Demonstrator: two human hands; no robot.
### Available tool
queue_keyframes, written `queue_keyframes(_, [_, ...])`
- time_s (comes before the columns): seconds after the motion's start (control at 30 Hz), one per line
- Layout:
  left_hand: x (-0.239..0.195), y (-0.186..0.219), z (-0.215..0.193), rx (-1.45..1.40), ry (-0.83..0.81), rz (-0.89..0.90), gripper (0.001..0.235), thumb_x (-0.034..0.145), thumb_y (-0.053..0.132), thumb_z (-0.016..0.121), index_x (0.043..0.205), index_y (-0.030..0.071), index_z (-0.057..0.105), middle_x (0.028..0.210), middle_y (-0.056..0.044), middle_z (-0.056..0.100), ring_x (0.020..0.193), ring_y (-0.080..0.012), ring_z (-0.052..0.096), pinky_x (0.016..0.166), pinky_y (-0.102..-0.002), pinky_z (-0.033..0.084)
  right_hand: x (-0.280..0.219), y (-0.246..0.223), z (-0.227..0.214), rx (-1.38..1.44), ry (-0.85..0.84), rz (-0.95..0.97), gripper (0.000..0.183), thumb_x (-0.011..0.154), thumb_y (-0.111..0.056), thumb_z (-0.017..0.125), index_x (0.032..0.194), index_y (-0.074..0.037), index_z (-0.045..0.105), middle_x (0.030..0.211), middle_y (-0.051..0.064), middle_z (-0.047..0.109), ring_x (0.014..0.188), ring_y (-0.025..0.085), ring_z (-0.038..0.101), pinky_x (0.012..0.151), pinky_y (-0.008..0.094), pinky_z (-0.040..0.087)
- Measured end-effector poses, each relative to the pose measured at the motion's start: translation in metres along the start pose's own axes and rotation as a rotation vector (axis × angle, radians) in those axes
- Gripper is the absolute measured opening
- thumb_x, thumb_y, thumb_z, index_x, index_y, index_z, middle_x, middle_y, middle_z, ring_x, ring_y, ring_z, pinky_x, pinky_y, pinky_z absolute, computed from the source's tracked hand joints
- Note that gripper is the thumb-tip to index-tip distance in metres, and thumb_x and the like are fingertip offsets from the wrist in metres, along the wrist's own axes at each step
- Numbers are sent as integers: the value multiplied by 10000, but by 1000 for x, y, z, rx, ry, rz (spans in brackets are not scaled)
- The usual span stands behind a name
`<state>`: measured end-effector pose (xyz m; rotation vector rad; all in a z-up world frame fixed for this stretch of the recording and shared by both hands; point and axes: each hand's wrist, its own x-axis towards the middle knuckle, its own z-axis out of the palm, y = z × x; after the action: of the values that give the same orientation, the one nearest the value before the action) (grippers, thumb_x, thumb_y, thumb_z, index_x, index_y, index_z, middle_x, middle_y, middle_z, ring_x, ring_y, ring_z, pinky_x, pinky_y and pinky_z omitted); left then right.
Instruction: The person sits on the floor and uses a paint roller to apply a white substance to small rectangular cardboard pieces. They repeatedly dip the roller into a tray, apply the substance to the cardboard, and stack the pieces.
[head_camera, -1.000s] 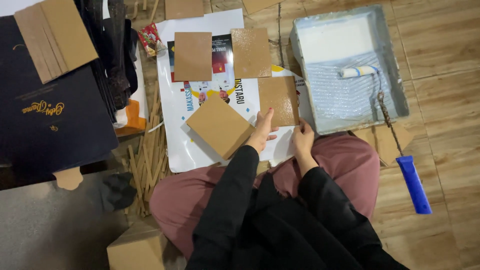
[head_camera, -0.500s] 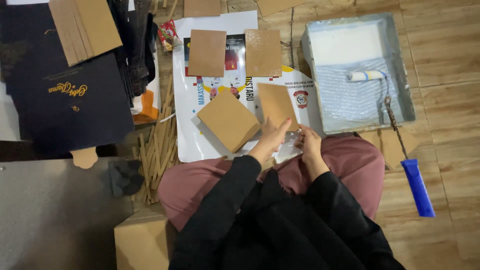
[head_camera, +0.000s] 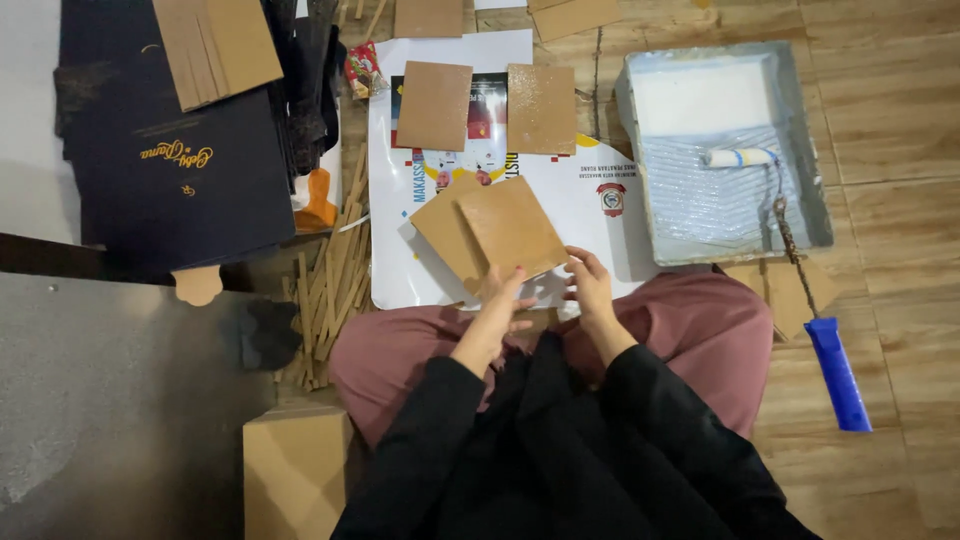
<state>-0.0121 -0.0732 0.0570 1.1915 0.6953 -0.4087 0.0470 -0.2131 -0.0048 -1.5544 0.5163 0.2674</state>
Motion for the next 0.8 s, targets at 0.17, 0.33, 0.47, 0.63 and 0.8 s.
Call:
queue_keyframes(0.17, [-24, -1, -23, -166, 48, -36, 900, 828, 507, 515, 1429, 119, -30, 1454, -199, -6, 1112, -357, 501, 795, -442, 493, -13, 1, 20, -158, -102, -166, 272, 825, -183, 542, 1067, -82, 616, 759, 77, 541, 621, 123, 486, 432, 241, 476])
queue_keyframes(0.33, [2, -35, -38, -383, 106, -6, 903, 813, 476, 580, 1433, 159, 4, 1444, -151, -22, 1104, -381, 506, 810, -502, 478, -17, 1, 20, -306, -171, -266, 273, 856, -182, 509, 1097, -104, 611, 842, 129, 565, 662, 164, 512, 467, 252, 464])
queue_keyframes(0.47, [5, -38, -39, -422, 107, 12, 906, 813, 486, 584, 1434, 156, 13, 1447, -149, -7, 1138, -375, 474, 852, -511, 448, 2, 13, 8, -359, -258, -286, 297, 860, -208, 531, 1144, -159, 605, 920, 147, 593, 706, 186, 539, 489, 267, 486])
queue_keyframes(0.63, [12, -40, -39, -408, 110, 26, 884, 811, 499, 581, 1436, 176, 45, 1453, -125, 31, 1125, -359, 481, 839, -513, 439, 12, 12, 1, -361, -324, -308, 357, 871, -225, 541, 1222, -155, 546, 954, 138, 590, 739, 187, 542, 501, 267, 500])
queue_keyframes(0.8, [17, -42, -44, -372, 143, 32, 864, 812, 492, 566, 1433, 171, 58, 1457, -120, 91, 1101, -335, 489, 808, -492, 449, 16, -27, -40, -442, -251, -476, 468, 889, -143, 520, 1337, -88, 397, 1023, 221, 554, 832, 306, 563, 576, 348, 505])
